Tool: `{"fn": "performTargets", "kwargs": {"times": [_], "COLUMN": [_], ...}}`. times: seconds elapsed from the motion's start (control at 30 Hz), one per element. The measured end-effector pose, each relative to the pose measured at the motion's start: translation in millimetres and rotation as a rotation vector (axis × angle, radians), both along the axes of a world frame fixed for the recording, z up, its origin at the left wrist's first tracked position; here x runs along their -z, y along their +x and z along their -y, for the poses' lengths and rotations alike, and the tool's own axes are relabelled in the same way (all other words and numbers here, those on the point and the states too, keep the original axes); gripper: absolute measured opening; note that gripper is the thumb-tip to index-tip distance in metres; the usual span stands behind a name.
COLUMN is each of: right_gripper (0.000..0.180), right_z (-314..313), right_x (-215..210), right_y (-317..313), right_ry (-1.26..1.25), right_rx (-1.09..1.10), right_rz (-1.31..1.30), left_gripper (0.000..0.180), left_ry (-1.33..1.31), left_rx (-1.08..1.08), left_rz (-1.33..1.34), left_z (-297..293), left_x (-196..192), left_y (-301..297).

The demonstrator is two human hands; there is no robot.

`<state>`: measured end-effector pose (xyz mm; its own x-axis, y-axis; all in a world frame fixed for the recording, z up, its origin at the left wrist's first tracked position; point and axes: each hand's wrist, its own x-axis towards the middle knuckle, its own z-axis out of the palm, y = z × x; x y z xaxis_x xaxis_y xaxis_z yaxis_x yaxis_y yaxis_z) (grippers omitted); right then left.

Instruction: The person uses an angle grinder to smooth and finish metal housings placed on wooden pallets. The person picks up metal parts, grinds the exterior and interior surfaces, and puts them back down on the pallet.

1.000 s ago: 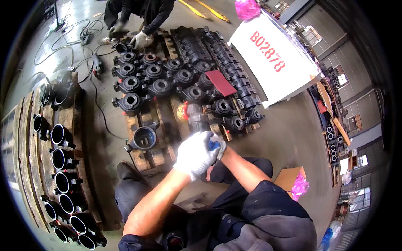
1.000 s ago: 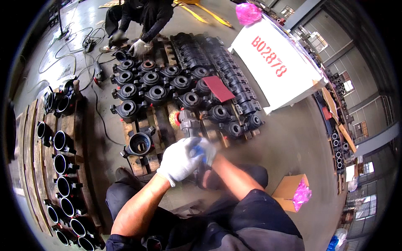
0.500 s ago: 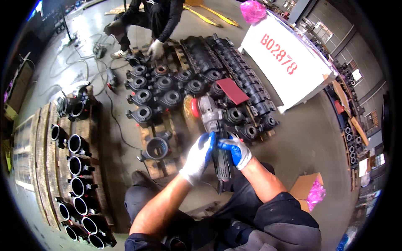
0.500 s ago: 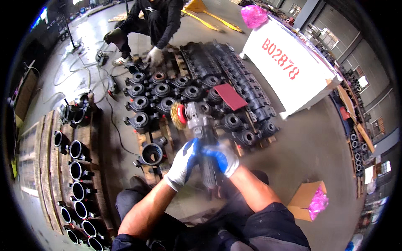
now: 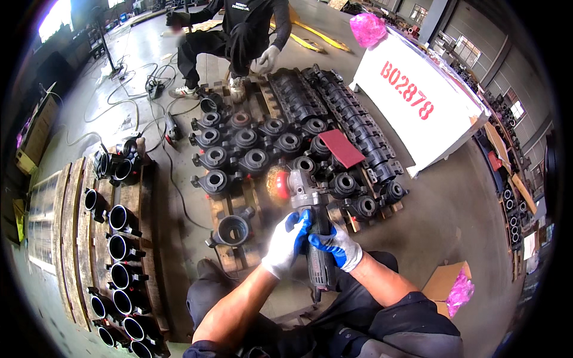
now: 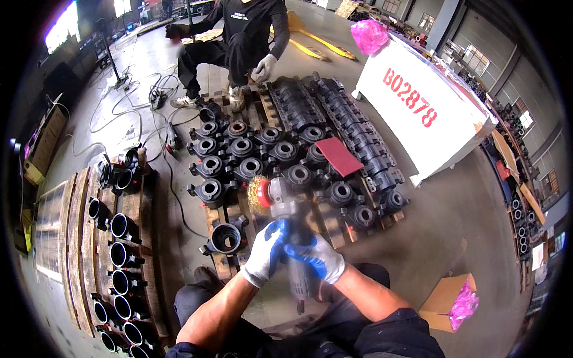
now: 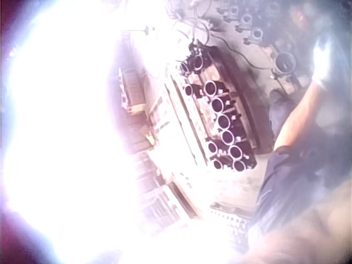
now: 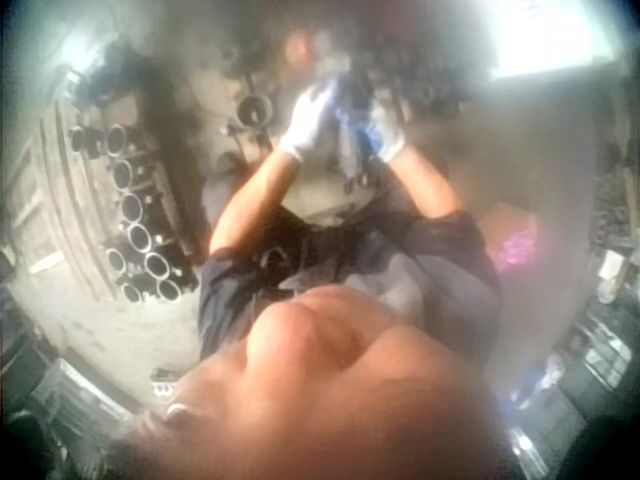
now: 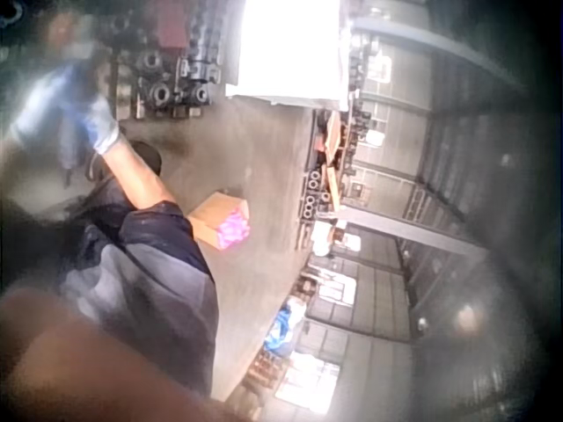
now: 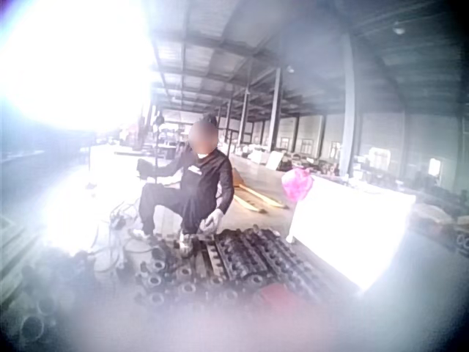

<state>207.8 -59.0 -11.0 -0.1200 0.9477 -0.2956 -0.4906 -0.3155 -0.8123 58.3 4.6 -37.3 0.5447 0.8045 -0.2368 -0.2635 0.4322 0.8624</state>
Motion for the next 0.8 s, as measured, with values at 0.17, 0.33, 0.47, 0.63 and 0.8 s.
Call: {"fn": "performTargets", "kwargs": {"times": [0.17, 0.33, 0.47, 0.63, 0.8], "right_gripper": [0.053, 0.045, 0.050, 0.059, 0.049], "right_z": [-3, -1, -3, -11, -24], "right_x": [0, 2, 23, 34, 54], "right_y": [-19, -7, -3, -5, -2], "right_ry": [0.063, -0.092, -0.017, 0.081, 0.142], "right_rx": [0.106, 0.121, 0.084, 0.023, -0.038], "right_rz": [0.038, 0.001, 0.119, 0.204, 0.239], "left_gripper": [0.037, 0.037, 0.046, 0.046, 0.050], "left_ry": [0.159, -0.114, -0.155, -0.337, -0.485], "left_rx": [-0.068, -0.111, -0.174, -0.217, -0.232], "left_rz": [-0.007, 0.043, 0.151, 0.246, 0.247], "left_z": [-5, 1, 4, 2, 15], "left_x": [26, 26, 41, 55, 49], "left_y": [-1, 22, 29, 32, 33]}}
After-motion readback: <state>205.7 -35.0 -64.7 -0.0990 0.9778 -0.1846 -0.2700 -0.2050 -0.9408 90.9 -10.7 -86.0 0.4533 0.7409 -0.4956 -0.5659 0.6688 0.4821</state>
